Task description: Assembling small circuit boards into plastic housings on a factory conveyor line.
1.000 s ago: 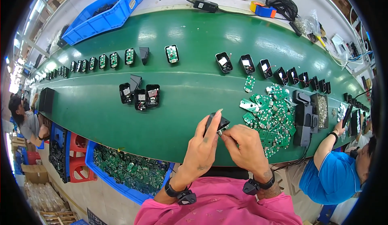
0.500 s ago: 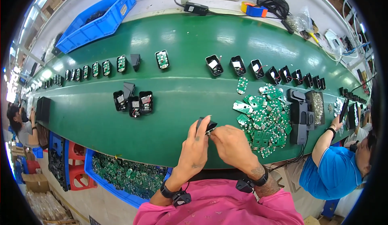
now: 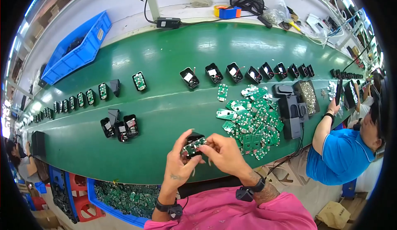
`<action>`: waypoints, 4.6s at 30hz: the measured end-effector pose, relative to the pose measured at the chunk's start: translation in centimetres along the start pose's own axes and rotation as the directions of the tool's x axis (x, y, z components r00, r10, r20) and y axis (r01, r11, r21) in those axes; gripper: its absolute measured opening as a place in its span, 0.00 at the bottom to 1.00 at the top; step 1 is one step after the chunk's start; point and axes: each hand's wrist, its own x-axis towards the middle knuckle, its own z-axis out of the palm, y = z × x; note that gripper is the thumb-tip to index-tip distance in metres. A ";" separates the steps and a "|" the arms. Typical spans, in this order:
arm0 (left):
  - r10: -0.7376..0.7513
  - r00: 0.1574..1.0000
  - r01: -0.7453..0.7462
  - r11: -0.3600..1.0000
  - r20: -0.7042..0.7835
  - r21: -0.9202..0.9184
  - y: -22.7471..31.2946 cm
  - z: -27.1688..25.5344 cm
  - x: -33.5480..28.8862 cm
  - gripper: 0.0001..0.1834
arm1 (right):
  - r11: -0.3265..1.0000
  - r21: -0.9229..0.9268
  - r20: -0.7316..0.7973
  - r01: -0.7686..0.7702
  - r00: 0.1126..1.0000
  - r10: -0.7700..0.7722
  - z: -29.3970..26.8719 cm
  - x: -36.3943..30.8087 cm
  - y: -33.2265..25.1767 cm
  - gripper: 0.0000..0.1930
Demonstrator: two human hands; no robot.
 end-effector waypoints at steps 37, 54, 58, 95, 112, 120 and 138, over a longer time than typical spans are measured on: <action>0.155 0.981 -0.125 0.965 -0.114 0.231 0.2 1.0 0.0 0.31 | 0.927 -0.270 -0.097 0.260 0.951 -0.295 -0.4 -0.9 -1.3 0.12; -0.020 0.987 0.008 0.997 -0.161 -0.074 -0.3 2.6 1.3 0.17 | 0.929 -0.148 -0.056 0.339 0.935 -0.350 0.4 1.1 1.0 0.23; 0.044 0.975 -0.057 0.997 -0.220 -0.050 -0.8 3.1 1.1 0.17 | 0.928 -0.140 -0.057 0.346 0.933 -0.356 0.7 1.2 1.0 0.19; 0.534 0.844 -0.343 0.476 0.043 0.810 -3.0 -3.1 16.5 0.36 | 0.751 -0.659 -0.063 0.055 0.990 -0.128 -8.9 11.9 2.8 0.22; 0.322 0.937 -0.228 0.858 -0.137 0.459 -5.4 2.2 2.9 0.06 | 0.716 0.643 0.154 -0.270 0.962 0.224 -1.7 2.2 3.7 0.09; 0.041 0.992 -0.051 0.995 -0.115 -0.089 -2.9 3.4 2.3 0.36 | 0.905 0.393 -0.002 -0.163 0.984 0.178 -2.5 1.8 4.1 0.09; -0.101 0.990 0.088 0.986 -0.096 -0.139 -3.1 3.4 2.5 0.27 | 0.839 -0.362 -0.187 0.405 0.851 -0.491 -2.4 1.6 3.9 0.12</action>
